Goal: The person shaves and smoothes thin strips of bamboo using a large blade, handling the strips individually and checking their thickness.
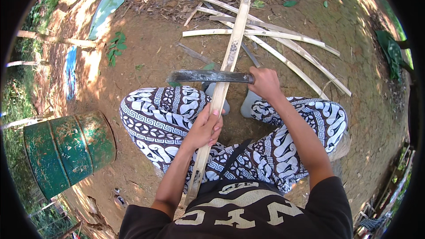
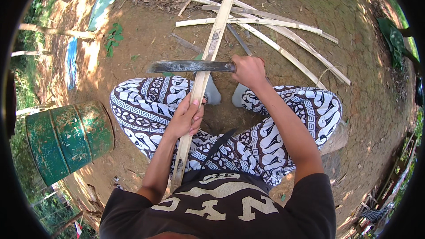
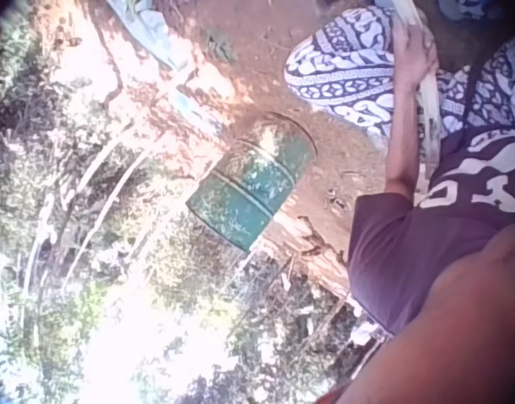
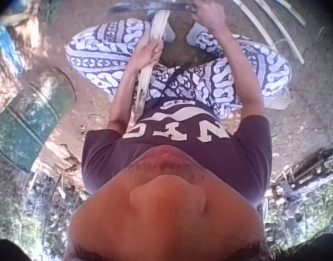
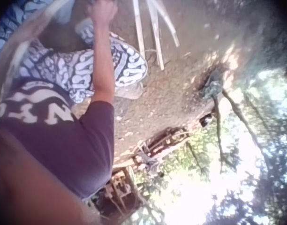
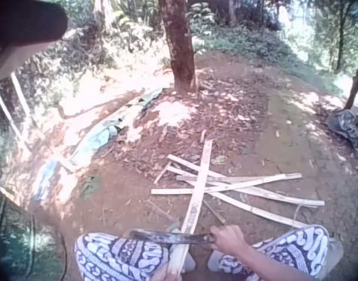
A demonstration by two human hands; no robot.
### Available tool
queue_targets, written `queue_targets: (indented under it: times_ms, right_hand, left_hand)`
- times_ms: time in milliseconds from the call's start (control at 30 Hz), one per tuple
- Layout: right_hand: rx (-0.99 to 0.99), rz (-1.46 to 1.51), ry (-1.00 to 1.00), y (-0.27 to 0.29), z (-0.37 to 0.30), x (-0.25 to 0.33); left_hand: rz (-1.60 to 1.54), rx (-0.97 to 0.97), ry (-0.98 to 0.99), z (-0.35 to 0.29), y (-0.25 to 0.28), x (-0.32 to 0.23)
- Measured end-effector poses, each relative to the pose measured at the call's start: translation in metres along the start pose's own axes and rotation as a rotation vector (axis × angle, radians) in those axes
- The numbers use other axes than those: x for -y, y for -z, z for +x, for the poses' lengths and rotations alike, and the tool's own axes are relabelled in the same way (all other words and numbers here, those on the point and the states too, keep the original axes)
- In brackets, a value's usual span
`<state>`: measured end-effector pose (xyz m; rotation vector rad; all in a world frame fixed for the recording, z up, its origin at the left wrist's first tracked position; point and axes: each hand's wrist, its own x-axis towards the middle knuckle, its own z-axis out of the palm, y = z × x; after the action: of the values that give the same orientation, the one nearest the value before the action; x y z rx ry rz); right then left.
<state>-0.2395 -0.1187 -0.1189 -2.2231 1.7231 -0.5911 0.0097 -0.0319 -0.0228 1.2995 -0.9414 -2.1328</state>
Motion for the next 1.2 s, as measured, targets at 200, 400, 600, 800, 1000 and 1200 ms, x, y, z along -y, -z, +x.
queue_targets:
  times_ms: [200, 400, 600, 800, 1000, 1200]
  right_hand:
    - [-0.089, -0.027, 0.040, -0.016, 0.005, -0.010]
    - [-0.052, -0.207, -0.756, 0.027, 0.034, -0.112]
    - [-0.246, 0.175, -0.729, 0.029, 0.017, -0.077]
    - [-0.139, 0.334, -0.323, 0.020, 0.005, 0.007]
    - [-0.118, 0.140, 0.016, 0.010, 0.004, 0.033]
    - [-0.160, 0.119, 0.097, 0.009, 0.006, 0.020]
  left_hand:
    - [0.047, -0.037, 0.011, -0.002, 0.000, 0.002]
    - [0.092, 0.044, 0.131, -0.036, -0.003, 0.022]
    - [-0.071, -0.106, -0.002, -0.010, 0.006, -0.003]
    - [-0.231, 0.031, -0.041, -0.009, 0.014, -0.012]
    - [-0.199, 0.051, -0.015, -0.003, 0.010, -0.007]
    - [-0.263, 0.100, 0.030, -0.011, 0.010, 0.000]
